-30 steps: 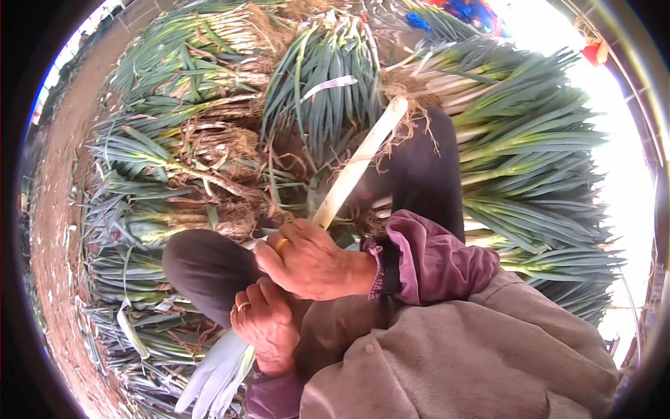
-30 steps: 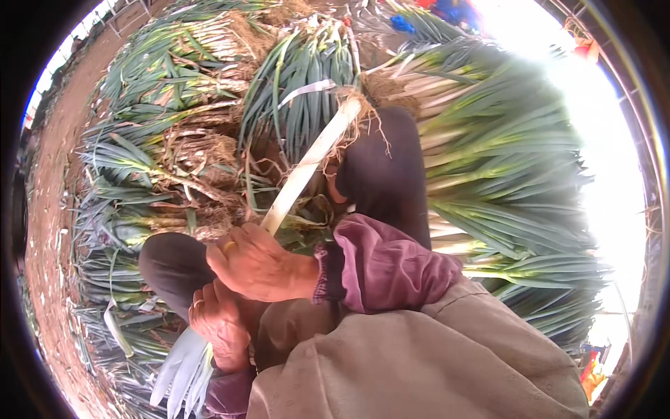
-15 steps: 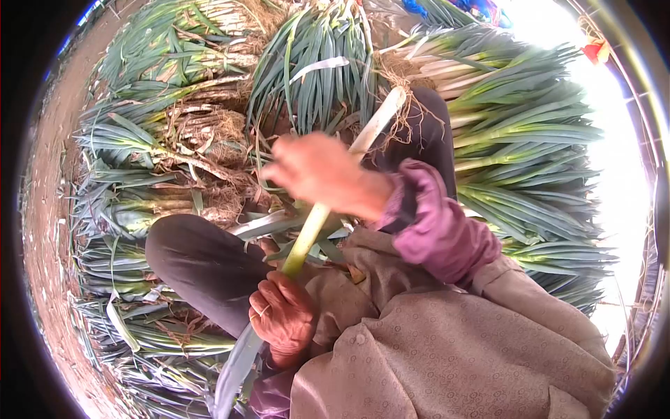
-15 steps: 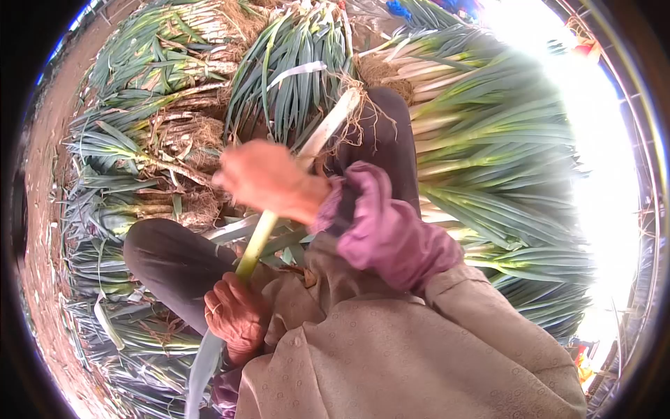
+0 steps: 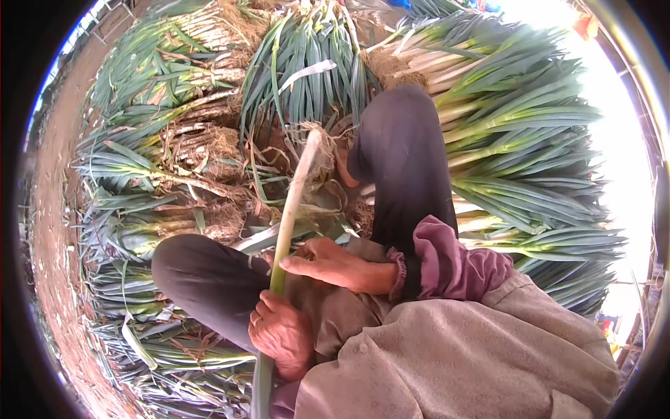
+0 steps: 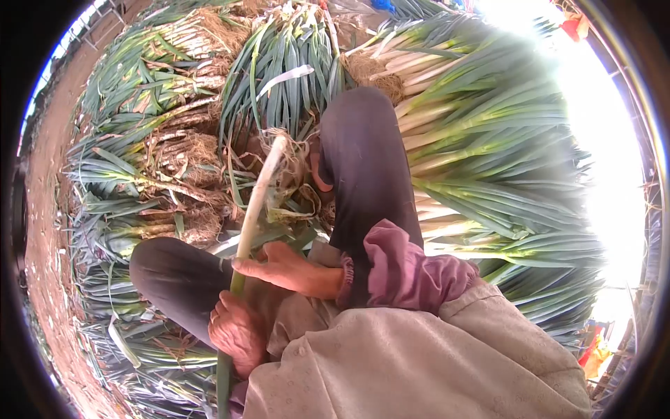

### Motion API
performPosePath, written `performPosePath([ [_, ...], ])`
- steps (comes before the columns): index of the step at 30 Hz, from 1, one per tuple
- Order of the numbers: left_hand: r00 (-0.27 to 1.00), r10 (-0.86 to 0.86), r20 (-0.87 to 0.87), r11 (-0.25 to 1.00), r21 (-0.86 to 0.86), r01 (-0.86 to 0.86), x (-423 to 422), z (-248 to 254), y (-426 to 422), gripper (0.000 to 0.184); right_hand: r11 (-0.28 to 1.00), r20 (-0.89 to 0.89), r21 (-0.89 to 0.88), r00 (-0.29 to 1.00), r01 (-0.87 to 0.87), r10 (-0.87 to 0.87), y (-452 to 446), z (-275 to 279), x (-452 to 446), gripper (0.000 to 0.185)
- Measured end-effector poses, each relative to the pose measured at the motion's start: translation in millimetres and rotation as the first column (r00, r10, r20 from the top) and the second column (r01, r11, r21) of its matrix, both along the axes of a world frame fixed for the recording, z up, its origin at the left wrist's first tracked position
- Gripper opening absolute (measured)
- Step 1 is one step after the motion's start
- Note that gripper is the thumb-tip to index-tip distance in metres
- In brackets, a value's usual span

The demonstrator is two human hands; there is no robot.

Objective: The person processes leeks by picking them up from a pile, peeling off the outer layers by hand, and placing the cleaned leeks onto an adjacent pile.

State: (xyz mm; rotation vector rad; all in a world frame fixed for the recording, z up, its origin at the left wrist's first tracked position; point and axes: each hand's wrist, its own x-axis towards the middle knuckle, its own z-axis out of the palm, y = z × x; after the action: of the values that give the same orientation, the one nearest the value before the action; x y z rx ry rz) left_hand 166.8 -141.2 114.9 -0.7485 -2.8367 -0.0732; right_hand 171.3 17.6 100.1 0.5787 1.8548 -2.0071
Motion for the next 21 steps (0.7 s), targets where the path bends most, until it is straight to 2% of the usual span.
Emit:
performPosePath([
  [3, 1.0, 0.002, 0.014, 1.0, 0.005, -0.002, 0, 1, -5, 0.025, 0.987, 0.057, -0.158, 0.998, 0.023, -0.014, -10, 14, -19, 0.049],
  [4, 1.0, 0.002, 0.014, 1.0, 0.009, -0.002, -2, 1, -5, 0.025, 0.948, 0.079, -0.161, 0.961, 0.276, -0.266, -37, -8, -24, 0.048],
  [6, 1.0, 0.007, 0.018, 1.0, 0.015, -0.007, -3, 1, -7, 0.025, 0.899, -0.103, -0.027, 0.894, 0.436, -0.437, -51, -19, -37, 0.045],
  [9, 1.0, 0.021, 0.009, 0.999, 0.026, -0.021, -1, 3, -10, 0.025, 0.946, -0.201, -0.006, 0.926, 0.325, -0.319, -27, -33, -55, 0.044],
  [10, 1.0, 0.024, 0.008, 0.999, 0.032, -0.025, 0, 4, -11, 0.025, 0.912, -0.199, -0.137, 0.891, 0.386, -0.407, -23, -29, -60, 0.042],
  [12, 0.999, 0.035, -0.002, 0.998, 0.046, -0.035, 1, 5, -14, 0.025, 0.946, -0.482, 0.102, 0.847, 0.306, -0.222, -18, -32, -67, 0.045],
  [15, 0.995, 0.081, 0.06, 0.995, 0.044, -0.084, 9, 12, -21, 0.025, 0.91, -0.385, 0.351, 0.92, 0.22, -0.074, -14, -30, -78, 0.047],
  [16, 0.989, 0.098, 0.106, 0.994, 0.036, -0.102, 13, 15, -25, 0.025, 0.857, -0.486, 0.249, 0.824, 0.451, -0.292, -7, -36, -89, 0.048],
  [17, 0.982, 0.116, 0.151, 0.992, 0.023, -0.121, 16, 17, -29, 0.025, 0.751, -0.555, 0.121, 0.671, 0.649, -0.491, 6, -42, -104, 0.05],
  [18, 0.983, 0.118, 0.14, 0.992, 0.029, -0.123, 17, 18, -32, 0.024, 0.721, -0.437, 0.252, 0.741, 0.645, -0.51, 35, -24, -103, 0.058],
  [19, 0.984, 0.12, 0.132, 0.992, 0.033, -0.126, 20, 17, -35, 0.024, 0.675, -0.438, 0.453, 0.805, 0.583, -0.401, 65, -48, -109, 0.059],
  [20, 0.985, 0.119, 0.124, 0.991, 0.04, -0.124, 22, 16, -38, 0.024, 0.675, -0.406, 0.543, 0.86, 0.5, -0.31, 75, -59, -111, 0.062],
  [21, 0.986, 0.115, 0.117, 0.991, 0.049, -0.122, 24, 15, -39, 0.024, 0.744, -0.397, 0.466, 0.865, 0.479, -0.308, 70, -63, -108, 0.061],
])
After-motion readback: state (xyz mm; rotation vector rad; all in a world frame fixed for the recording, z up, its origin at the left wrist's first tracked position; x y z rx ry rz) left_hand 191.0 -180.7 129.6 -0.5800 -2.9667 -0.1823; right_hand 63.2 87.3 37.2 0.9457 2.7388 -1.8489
